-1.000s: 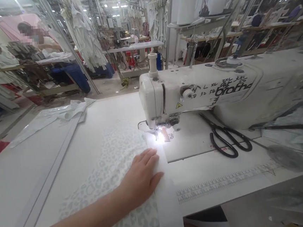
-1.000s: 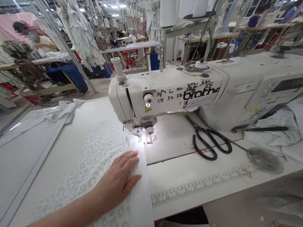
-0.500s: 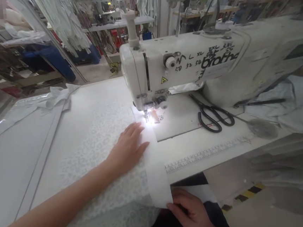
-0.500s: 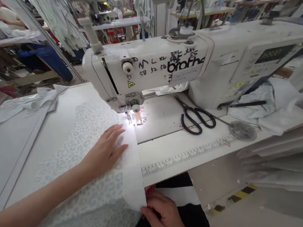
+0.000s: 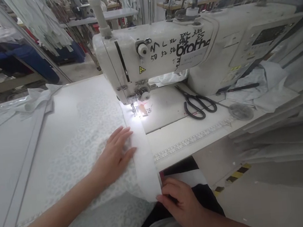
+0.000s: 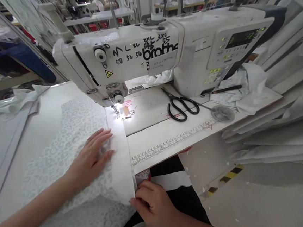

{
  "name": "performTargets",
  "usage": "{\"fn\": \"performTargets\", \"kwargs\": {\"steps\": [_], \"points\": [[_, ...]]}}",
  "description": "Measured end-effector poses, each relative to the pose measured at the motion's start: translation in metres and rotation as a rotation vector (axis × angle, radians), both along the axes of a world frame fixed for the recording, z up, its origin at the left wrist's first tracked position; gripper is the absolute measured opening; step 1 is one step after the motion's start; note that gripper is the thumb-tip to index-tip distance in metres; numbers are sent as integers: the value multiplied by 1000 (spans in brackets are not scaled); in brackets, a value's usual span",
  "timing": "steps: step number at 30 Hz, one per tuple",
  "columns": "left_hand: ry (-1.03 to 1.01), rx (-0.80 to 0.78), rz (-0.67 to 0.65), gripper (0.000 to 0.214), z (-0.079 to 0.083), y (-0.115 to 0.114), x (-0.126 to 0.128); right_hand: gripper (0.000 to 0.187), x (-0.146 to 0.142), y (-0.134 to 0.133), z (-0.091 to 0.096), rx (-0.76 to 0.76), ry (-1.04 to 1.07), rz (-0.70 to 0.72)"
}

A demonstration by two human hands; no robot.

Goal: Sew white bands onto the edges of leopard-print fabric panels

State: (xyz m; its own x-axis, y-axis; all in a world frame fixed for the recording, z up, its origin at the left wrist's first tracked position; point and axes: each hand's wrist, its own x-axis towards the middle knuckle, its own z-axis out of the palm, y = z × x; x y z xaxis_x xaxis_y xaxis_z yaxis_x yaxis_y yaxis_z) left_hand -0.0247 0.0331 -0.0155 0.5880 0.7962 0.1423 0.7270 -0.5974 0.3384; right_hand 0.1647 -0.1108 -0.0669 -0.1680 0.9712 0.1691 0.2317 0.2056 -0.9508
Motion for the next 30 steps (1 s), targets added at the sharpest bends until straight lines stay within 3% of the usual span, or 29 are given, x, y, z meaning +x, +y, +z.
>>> {"fn": "performTargets", "kwargs": {"steps": [9,17,21,23,26,30], "points": [[54,-24,-58,49,1,1,-3,21,-2,-1,-7,-28,-32,-51],[78,-40,-76,53,2,6,-3,25,-5,2,-9,60,-73,-37],[104,-35,-93,56,5,8,-2,16,-2,0,-9,183,-151,-51],[137,-12,-145,46,7,4,0,10,4,1,-6,255,-180,9],[177,3,-204,30,8,-6,6,29,15,9,3,373,-228,161],[113,-11,-169,32,6,-18,7,27,23,24,15,632,-330,226]]}}
